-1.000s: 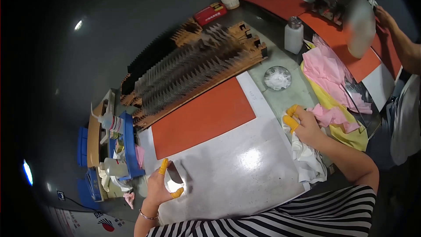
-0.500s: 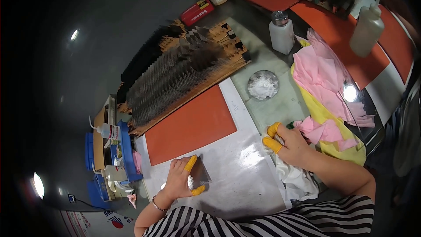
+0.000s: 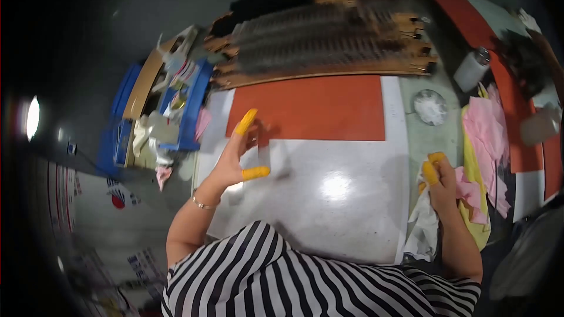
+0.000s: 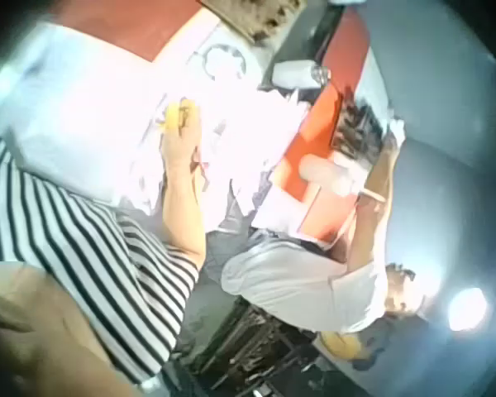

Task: The person wipes small rectangular metal plates with a cleaning cloth, then organizes them into a storage rack.

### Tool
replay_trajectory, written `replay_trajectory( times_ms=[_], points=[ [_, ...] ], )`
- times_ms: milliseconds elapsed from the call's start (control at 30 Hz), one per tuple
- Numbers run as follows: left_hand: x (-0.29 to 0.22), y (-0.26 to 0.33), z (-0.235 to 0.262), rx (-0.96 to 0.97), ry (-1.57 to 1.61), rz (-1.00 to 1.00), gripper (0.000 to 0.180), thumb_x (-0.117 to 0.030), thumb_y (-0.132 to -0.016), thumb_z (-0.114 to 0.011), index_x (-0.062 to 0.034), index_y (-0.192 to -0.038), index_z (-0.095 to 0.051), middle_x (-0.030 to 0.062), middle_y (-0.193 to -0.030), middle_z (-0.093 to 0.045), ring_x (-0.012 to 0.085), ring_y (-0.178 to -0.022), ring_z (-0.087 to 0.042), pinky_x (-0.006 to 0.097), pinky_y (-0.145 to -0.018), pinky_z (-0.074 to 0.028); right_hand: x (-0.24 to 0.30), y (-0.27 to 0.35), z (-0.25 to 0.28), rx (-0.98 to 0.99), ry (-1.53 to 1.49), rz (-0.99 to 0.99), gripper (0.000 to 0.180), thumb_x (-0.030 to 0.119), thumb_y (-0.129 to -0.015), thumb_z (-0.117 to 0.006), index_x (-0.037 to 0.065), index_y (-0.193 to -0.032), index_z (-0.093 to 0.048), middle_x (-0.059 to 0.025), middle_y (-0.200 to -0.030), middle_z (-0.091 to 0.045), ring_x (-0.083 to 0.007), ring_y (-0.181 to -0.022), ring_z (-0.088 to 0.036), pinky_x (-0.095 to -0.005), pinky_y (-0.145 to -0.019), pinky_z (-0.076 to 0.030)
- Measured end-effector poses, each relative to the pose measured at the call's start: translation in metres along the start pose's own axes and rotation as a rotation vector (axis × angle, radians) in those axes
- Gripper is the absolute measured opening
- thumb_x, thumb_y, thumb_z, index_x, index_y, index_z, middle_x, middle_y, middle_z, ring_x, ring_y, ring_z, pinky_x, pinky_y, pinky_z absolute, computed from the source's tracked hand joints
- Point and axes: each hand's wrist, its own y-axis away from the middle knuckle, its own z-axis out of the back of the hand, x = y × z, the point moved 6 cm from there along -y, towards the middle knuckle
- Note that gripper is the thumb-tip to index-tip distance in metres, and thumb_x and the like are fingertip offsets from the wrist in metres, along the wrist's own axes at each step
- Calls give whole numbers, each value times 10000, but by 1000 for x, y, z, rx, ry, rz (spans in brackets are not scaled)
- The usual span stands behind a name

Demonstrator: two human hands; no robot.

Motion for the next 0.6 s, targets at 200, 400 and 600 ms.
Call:
replay_trajectory(
  times_ms=[200, 400, 600],
  points=[
    [7, 9, 55, -77, -70, -133, 955, -165, -621, -798, -85, -1385, -231, 93, -1308, -319, 251, -1271, -323, 371, -1051, -264, -5, -7, 0, -48, 59, 74, 105, 159, -904, -513, 61, -936, -490, 21, -673, -469, -55, -511, -450, -198, -440, -385],
    [0, -15, 145, -309, -607, -179, 906, -209, -640, -776, -44, -1367, -260, 165, -1361, -320, 299, -1269, -313, 343, -1060, -234, -4, -5, 4, -82, 97, 108, 91, 155, -909, -506, 64, -911, -497, 28, -644, -451, -50, -483, -433, -202, -433, -393],
    [17, -78, 175, -209, -575, -208, 909, -180, -659, -750, -24, -1382, -222, 172, -1387, -291, 289, -1293, -282, 321, -1056, -251, -23, -2, 34, -221, 212, 127, 97, 155, -908, -514, 59, -929, -514, 39, -655, -429, -41, -485, -398, -201, -423, -361]
  ],
)
